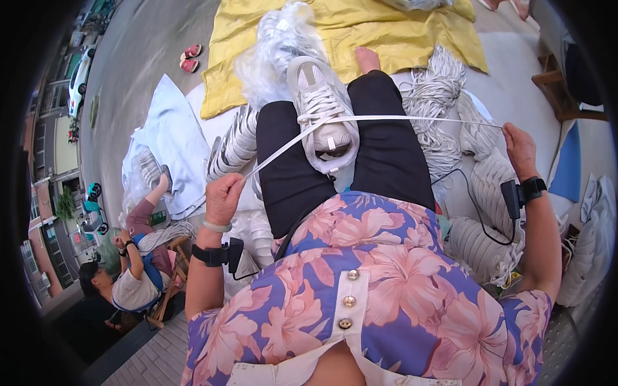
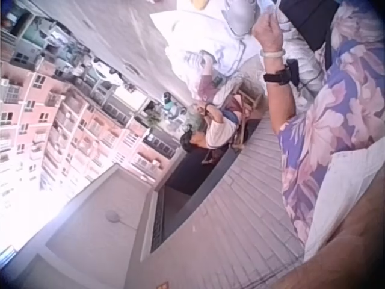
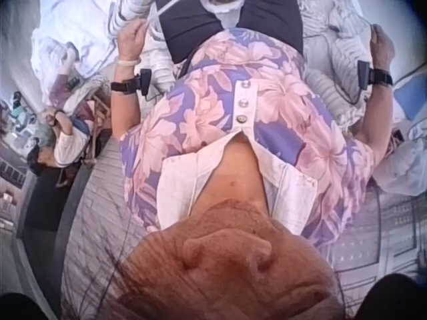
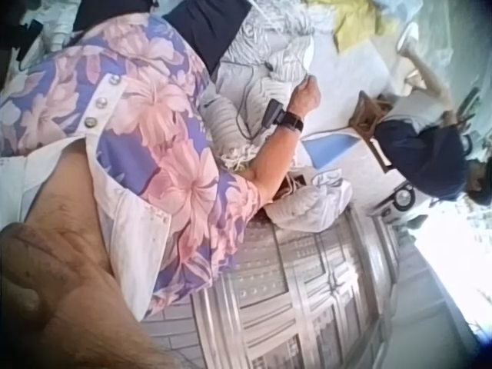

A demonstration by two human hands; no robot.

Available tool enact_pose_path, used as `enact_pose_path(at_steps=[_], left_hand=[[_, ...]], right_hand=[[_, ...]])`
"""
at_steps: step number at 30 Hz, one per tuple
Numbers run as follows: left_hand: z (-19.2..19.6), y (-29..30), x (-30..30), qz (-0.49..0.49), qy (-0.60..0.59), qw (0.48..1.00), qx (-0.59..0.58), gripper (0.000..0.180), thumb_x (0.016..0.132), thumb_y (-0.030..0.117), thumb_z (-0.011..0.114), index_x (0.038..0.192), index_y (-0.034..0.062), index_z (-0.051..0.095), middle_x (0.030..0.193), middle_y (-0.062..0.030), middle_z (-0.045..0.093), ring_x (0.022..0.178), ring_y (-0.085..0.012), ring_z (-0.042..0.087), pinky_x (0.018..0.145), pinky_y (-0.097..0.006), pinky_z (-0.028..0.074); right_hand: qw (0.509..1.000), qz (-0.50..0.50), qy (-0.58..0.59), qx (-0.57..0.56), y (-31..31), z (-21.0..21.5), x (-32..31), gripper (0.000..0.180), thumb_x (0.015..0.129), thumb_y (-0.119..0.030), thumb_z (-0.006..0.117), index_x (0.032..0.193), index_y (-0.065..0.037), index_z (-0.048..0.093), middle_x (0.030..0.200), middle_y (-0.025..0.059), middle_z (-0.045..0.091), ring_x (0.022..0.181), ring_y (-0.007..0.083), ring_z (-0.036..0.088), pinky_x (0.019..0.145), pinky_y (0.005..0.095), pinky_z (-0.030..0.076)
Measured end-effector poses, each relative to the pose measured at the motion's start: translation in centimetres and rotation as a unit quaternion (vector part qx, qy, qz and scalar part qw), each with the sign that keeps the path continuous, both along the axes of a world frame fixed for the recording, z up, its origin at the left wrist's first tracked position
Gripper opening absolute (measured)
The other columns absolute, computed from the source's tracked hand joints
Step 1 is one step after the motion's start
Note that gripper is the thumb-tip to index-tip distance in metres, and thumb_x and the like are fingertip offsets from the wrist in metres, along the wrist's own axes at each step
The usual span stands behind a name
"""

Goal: Insert and thread white laces into a white sneaker.

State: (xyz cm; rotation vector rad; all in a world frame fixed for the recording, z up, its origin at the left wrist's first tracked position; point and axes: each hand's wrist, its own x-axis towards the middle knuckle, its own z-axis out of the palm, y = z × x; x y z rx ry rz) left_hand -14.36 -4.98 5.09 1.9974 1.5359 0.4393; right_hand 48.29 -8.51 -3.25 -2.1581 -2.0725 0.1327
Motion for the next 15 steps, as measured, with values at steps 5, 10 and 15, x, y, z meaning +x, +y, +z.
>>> enact_pose_path(at_steps=[5,10,15], left_hand=[[0.4,-1.8,-2.6,0.038,0.032,0.999,0.014,0.004,0.078,0.005,0.059,0.078,0.002,0.06,0.065,-0.0102,0.058,0.056,-0.0236,0.057,0.054,-0.03,0.043],[0.1,-3.1,-5.6,0.034,0.099,0.993,0.055,0.006,0.079,0.008,0.058,0.081,0.0037,0.06,0.071,-0.0125,0.06,0.062,-0.0302,0.058,0.057,-0.035,0.045],[0.3,-2.2,-11.1,0.032,0.243,0.968,0.053,0.014,0.082,0.018,0.056,0.079,0.005,0.059,0.07,-0.0164,0.058,0.065,-0.0352,0.057,0.058,-0.04,0.045]], right_hand=[[0.998,-0.062,0.016,0.005,-0.3,0.5,1.4,0.016,0.087,-0.021,0.052,0.09,-0.008,0.06,0.076,0.0142,0.06,0.071,0.0332,0.057,0.061,0.0377,0.045],[0.986,-0.11,0.126,0.003,0.0,0.9,0.7,0.014,0.086,-0.02,0.053,0.086,-0.009,0.06,0.07,0.0084,0.056,0.063,0.0229,0.051,0.054,0.0314,0.042],[0.959,-0.16,0.234,0.001,2.5,1.2,-0.8,0.012,0.086,-0.019,0.054,0.082,-0.009,0.059,0.065,0.0026,0.052,0.054,0.0127,0.046,0.048,0.0251,0.04]])
